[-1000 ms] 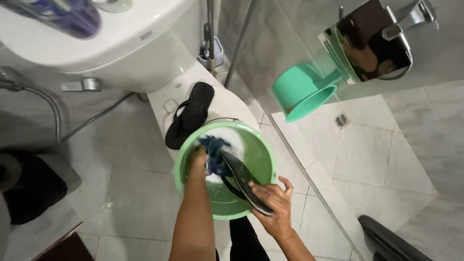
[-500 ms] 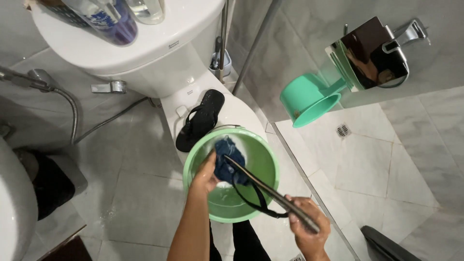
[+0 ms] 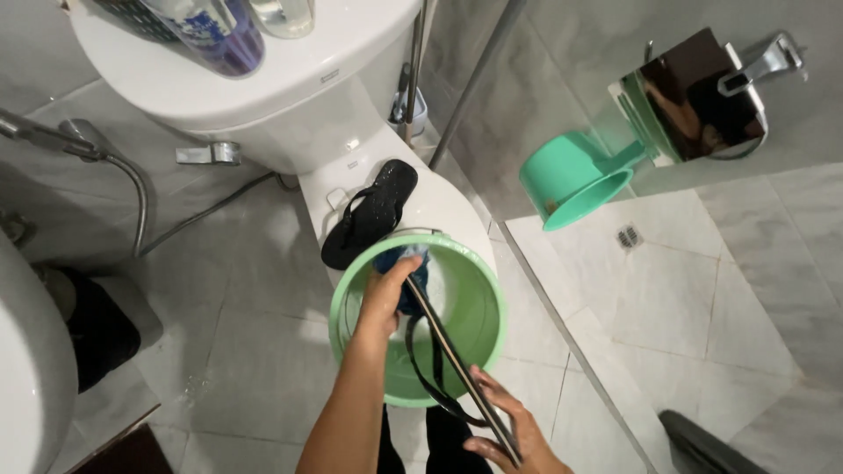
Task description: The person washes a pair of black flip-flops in a bathroom. They scrub the slippers with a blue cloth in a green bucket of soapy water and rinse them under the sink faucet.
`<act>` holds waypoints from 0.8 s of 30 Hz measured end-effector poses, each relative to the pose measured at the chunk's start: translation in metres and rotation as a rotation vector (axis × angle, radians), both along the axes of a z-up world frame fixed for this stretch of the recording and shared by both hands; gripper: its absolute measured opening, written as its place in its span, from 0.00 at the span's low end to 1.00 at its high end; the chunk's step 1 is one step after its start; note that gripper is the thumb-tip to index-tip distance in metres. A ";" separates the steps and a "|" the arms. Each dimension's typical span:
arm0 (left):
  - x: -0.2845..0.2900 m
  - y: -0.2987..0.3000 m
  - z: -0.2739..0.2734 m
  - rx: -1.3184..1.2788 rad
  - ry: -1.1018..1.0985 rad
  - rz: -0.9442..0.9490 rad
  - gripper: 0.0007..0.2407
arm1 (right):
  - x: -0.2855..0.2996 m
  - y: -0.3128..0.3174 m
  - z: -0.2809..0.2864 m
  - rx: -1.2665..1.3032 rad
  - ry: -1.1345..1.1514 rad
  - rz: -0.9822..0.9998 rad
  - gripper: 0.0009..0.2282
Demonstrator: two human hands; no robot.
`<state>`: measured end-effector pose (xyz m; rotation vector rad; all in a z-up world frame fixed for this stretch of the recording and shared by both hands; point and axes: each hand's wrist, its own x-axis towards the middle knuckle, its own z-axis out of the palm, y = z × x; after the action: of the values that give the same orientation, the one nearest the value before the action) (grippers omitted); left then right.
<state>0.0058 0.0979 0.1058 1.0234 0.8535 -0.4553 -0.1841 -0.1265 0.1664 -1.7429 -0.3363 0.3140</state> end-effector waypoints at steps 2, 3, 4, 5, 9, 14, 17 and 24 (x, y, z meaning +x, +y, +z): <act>0.001 -0.001 0.052 0.033 -0.065 0.014 0.13 | -0.011 -0.014 -0.019 -0.017 -0.024 -0.051 0.31; 0.002 -0.002 0.079 0.065 -0.138 0.031 0.13 | -0.018 -0.021 -0.027 -0.036 -0.055 -0.098 0.32; 0.001 -0.002 0.087 0.064 -0.147 0.035 0.13 | -0.016 -0.023 -0.025 -0.036 -0.064 -0.095 0.32; 0.001 -0.002 0.097 0.055 -0.274 0.042 0.12 | -0.014 -0.025 -0.022 -0.083 0.007 -0.158 0.29; 0.004 0.003 0.138 0.204 -0.586 -0.067 0.09 | -0.014 -0.032 -0.043 -0.086 -0.062 -0.031 0.41; 0.023 0.019 0.174 0.450 -0.715 -0.190 0.13 | 0.041 -0.021 0.030 -0.011 0.843 0.362 0.53; 0.025 0.019 0.192 0.475 -0.673 -0.194 0.14 | 0.059 -0.014 0.032 0.192 0.874 0.477 0.56; 0.000 -0.018 0.187 0.803 -0.793 -0.239 0.22 | 0.099 0.068 0.048 0.004 0.726 0.013 0.10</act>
<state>0.0060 0.0799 0.2930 1.8817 0.1625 0.1486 -0.0847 -0.0580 0.2148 -1.5052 0.1799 0.9164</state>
